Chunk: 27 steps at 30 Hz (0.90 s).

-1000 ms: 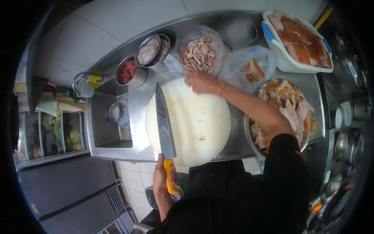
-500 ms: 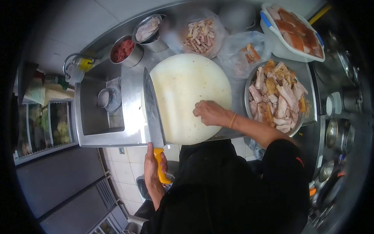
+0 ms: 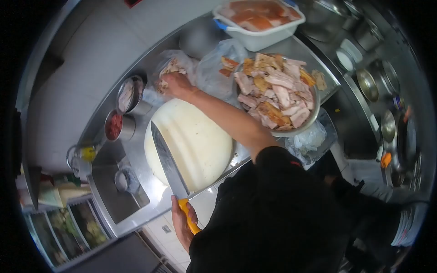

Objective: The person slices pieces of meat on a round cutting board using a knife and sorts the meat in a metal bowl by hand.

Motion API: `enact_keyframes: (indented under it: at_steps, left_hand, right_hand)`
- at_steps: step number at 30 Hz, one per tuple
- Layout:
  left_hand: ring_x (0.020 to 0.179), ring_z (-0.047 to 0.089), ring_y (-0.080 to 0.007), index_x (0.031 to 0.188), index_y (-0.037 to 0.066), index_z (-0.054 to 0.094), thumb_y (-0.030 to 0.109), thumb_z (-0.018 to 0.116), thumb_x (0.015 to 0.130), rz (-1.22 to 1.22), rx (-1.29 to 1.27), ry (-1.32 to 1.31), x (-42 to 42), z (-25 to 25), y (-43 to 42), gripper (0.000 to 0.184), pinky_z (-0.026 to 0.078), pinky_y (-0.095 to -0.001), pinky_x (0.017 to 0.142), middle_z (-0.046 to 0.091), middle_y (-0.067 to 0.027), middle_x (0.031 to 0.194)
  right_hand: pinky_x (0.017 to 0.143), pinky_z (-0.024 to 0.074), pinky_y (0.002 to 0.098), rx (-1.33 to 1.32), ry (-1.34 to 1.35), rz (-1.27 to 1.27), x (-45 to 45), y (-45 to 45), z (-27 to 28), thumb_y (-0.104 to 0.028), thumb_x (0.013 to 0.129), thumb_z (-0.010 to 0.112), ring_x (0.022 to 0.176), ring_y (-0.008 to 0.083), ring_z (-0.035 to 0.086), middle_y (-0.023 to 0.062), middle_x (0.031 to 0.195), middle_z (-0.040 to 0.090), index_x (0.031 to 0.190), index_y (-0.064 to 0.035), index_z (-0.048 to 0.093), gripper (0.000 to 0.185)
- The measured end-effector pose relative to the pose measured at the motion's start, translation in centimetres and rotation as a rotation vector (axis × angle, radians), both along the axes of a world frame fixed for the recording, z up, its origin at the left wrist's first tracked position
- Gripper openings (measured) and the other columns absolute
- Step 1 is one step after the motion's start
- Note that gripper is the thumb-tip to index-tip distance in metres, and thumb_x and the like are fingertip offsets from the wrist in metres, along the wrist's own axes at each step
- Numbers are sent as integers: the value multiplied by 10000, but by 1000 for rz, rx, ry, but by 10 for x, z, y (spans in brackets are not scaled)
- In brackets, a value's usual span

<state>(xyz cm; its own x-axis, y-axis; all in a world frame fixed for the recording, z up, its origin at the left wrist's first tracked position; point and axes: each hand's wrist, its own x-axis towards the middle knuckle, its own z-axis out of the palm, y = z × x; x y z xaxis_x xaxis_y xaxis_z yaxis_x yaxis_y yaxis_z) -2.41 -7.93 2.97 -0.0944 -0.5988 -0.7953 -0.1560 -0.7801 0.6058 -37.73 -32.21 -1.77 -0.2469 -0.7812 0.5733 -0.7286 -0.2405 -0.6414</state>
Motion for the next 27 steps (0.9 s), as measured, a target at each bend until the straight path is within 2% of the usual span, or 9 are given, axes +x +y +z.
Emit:
enact_keyframes:
  at_steps: [7,9,12,14,17,18,22,24,27]
  left_hand:
    - [355,408,-118,802,103,536,675,393,1039,-19,-64,-35,-19,6,5,635,347,-235,386,437,-5,504]
    - [377,434,-126,839,92,556,666,356,1052,-68,-39,-74,-22,5,6,645,369,-256,412,462,-12,516]
    - [385,440,-130,859,88,561,656,327,1064,-93,21,-48,-26,-1,6,648,374,-266,422,468,-13,519]
    - [381,434,-131,857,89,556,652,318,1067,-100,25,-40,-38,-1,4,647,370,-266,418,462,-11,515]
    - [365,420,-133,839,95,542,669,338,1053,-117,-9,-82,-63,2,3,646,363,-261,398,439,-10,503]
    - [352,410,-133,829,100,534,688,367,1037,-121,-11,-90,-69,1,2,646,358,-255,381,422,-9,495]
    - [339,402,-137,824,101,525,717,414,1009,-174,-34,-40,-86,-10,-3,653,357,-255,362,400,-8,488]
    - [365,438,-138,832,88,546,678,351,1046,-203,-32,-40,-98,-7,-5,657,379,-264,394,446,-17,503]
    - [377,460,-144,841,77,564,662,327,1062,-215,-32,-44,-113,-6,-5,669,397,-269,411,473,-22,512]
  right_hand:
    - [978,533,421,-237,-15,-147,-53,106,25,31,742,623,1051,382,670,181,1113,723,1169,-43,729,447]
    - [991,526,419,-19,-24,-257,-99,164,23,46,751,617,1094,376,655,181,1157,710,1163,-45,738,439]
    - [999,520,434,109,-8,-660,-176,243,-17,31,742,641,1096,402,647,213,1161,699,1152,-35,741,427]
    - [1017,511,442,362,9,-901,-215,285,-19,-53,748,664,1128,421,638,231,1198,692,1181,-36,734,439]
    - [1038,499,445,723,-35,-891,-244,317,-9,-146,767,659,1165,430,629,247,1240,679,1219,-41,722,469]
    - [1027,512,432,647,-10,-780,-251,327,-15,-242,774,664,1176,416,635,250,1254,676,1250,-51,713,515]
    - [1044,508,425,541,-179,-702,-265,330,-24,-228,740,734,1147,395,652,226,1279,669,1284,-71,702,567]
    - [1047,506,427,557,-426,-585,-259,327,-4,-210,718,770,1132,386,657,208,1298,661,1293,-90,702,591]
    - [1019,519,406,430,-443,-408,-250,313,-35,-168,713,790,1069,367,673,201,1296,661,1295,-93,700,594]
